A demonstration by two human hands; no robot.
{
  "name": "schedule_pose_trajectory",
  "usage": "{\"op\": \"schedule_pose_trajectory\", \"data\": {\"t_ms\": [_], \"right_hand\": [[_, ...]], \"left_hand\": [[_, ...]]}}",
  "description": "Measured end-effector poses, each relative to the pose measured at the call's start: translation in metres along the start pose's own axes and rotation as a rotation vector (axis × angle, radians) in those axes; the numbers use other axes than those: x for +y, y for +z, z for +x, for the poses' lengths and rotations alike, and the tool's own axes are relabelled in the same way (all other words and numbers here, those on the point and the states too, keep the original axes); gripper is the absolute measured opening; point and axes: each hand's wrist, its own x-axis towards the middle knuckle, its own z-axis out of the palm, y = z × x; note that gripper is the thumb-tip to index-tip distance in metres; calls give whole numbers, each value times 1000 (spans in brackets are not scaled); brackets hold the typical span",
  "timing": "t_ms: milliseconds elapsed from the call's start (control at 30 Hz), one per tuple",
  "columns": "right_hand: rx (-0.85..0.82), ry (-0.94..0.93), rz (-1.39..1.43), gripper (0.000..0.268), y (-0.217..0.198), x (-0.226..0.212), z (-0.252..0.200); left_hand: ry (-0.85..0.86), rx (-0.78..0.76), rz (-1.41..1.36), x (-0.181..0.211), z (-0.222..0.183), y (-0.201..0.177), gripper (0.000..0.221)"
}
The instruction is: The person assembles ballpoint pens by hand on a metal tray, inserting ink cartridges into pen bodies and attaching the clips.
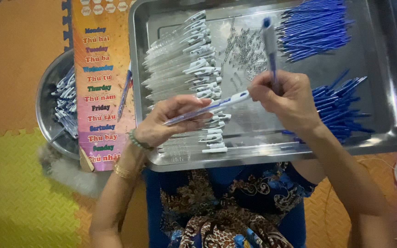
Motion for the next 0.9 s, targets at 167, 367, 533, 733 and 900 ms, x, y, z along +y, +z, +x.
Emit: {"op": "schedule_pose_trajectory", "data": {"t_ms": [167,367,533,733,900], "right_hand": [[-46,-19,-201,11,-13,-36,-2],[-140,13,-421,15,-18,-63,2],[-180,-50,-571,14,-28,-56,5],[-187,-71,-584,11,-14,-33,3],[218,-48,21,66,-1,1,-9]], "left_hand": [[4,-301,375,48,6,-2,69],[-108,-628,409,55,19,-3,113],[38,-824,603,29,35,-1,145],[-286,-401,379,5,47,35,63],[-379,74,-217,-29,43,38,46]]}}
